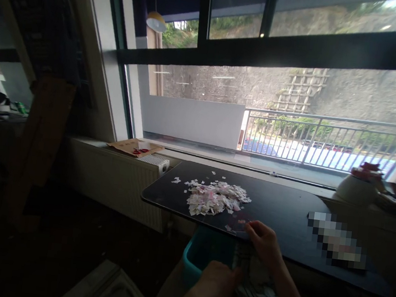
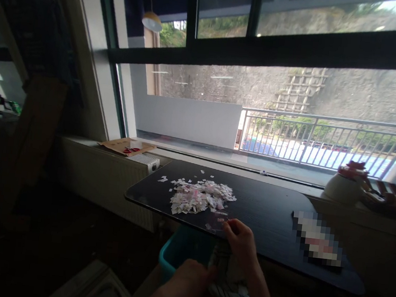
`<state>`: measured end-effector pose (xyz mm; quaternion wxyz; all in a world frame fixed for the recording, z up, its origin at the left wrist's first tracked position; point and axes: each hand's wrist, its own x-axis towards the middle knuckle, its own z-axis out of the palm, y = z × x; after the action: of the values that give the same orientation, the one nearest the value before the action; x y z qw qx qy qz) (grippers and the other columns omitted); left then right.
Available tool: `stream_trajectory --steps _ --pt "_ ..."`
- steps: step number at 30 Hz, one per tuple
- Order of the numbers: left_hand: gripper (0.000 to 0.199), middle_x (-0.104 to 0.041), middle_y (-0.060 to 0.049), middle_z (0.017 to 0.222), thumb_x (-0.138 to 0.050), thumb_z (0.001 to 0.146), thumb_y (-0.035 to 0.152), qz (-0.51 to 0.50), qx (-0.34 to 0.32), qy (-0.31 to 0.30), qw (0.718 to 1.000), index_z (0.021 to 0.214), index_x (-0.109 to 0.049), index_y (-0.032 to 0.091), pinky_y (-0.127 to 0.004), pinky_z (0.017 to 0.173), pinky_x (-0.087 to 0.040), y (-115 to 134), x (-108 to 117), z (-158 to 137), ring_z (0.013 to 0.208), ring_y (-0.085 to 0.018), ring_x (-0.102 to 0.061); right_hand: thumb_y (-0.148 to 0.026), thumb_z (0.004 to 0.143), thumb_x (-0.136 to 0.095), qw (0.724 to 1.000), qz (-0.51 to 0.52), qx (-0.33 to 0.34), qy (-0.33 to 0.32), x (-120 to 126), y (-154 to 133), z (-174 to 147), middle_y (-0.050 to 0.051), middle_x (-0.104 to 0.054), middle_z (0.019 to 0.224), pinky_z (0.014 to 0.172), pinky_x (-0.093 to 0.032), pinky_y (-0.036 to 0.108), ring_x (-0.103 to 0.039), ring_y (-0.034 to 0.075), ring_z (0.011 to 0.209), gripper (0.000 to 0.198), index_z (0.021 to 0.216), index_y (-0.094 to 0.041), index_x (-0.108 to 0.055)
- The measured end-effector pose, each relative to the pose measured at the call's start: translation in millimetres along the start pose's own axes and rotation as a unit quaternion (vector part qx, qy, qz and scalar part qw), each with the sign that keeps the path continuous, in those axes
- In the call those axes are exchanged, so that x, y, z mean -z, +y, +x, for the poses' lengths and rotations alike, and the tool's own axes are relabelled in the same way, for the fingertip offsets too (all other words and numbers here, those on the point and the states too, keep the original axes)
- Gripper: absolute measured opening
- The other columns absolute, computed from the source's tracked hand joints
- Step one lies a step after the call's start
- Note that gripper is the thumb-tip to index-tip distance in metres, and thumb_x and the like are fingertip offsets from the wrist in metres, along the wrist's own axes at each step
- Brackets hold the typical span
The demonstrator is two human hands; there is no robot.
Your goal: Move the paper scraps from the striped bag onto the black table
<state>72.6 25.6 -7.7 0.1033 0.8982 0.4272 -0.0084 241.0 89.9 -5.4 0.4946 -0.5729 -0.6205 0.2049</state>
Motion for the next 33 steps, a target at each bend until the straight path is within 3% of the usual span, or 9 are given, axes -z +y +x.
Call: stream_trajectory --steps 5,13,18,22,25,28,33 --pt "0.026 -0.072 -0.011 0.086 -0.060 0.078 0.034 -0.005 -0.001 0.007 1.000 0.098 -0.063 0.019 -0.035 0.065 -0.052 0 8 -1 0.078 -0.032 -0.068 -0.053 0.075 -0.051 0.992 -0.028 -0.055 0.114 5 1 14 0.007 -0.069 0.069 0.061 -0.043 0.029 -0.062 0.022 0.065 0.042 0.078 -0.016 -0.069" --pt "0.027 -0.072 -0.009 0.085 -0.061 0.077 0.039 -0.015 -0.001 0.021 1.000 0.097 -0.063 0.021 -0.034 0.066 -0.052 -3 7 -1 0.078 -0.030 -0.068 -0.049 0.076 -0.054 0.999 -0.048 -0.020 0.003 4 3 11 0.003 -0.066 0.064 0.057 -0.040 0.027 -0.059 0.019 0.061 0.035 0.074 -0.018 -0.070" --pt "0.029 -0.072 -0.010 0.086 -0.060 0.077 0.040 -0.016 0.001 0.022 1.000 0.099 -0.063 0.021 -0.034 0.066 -0.052 -4 7 -2 0.079 -0.030 -0.068 -0.049 0.078 -0.052 0.998 -0.059 -0.033 0.019 3 4 11 0.006 -0.068 0.070 0.060 -0.041 0.028 -0.060 0.021 0.067 0.039 0.082 -0.015 -0.070" --pt "0.031 -0.072 -0.010 0.085 -0.063 0.076 0.042 -0.015 0.001 0.021 1.000 0.098 -0.062 0.020 -0.035 0.065 -0.052 -4 9 -3 0.078 -0.030 -0.068 -0.047 0.077 -0.055 0.998 -0.054 -0.022 -0.026 5 1 10 0.004 -0.067 0.068 0.060 -0.040 0.027 -0.059 0.019 0.065 0.035 0.077 -0.017 -0.070" --pt "0.028 -0.072 -0.009 0.083 -0.062 0.077 0.038 -0.016 0.005 0.024 1.000 0.098 -0.062 0.020 -0.035 0.065 -0.052 0 11 -6 0.077 -0.030 -0.068 -0.047 0.078 -0.053 0.998 -0.030 -0.013 -0.055 8 -2 7 0.003 -0.064 0.065 0.059 -0.040 0.026 -0.055 0.017 0.062 0.036 0.075 -0.015 -0.069" --pt "0.024 -0.071 -0.008 0.084 -0.060 0.079 0.029 -0.018 0.022 0.030 0.999 0.100 -0.061 0.019 -0.036 0.067 -0.051 7 13 -10 0.077 -0.028 -0.067 -0.046 0.078 -0.053 0.999 -0.024 -0.018 -0.037 10 -4 6 0.003 -0.061 0.064 0.059 -0.039 0.026 -0.052 0.016 0.061 0.035 0.075 -0.014 -0.068" --pt "0.019 -0.066 -0.010 0.093 -0.048 0.085 0.015 -0.008 0.046 0.070 0.996 0.095 -0.064 0.018 -0.041 0.081 -0.046 17 13 -19 0.087 -0.027 -0.062 -0.043 0.078 -0.054 0.997 -0.013 -0.017 -0.069 11 -3 4 0.000 -0.055 0.061 0.055 -0.036 0.024 -0.046 0.014 0.059 0.031 0.071 -0.015 -0.064"
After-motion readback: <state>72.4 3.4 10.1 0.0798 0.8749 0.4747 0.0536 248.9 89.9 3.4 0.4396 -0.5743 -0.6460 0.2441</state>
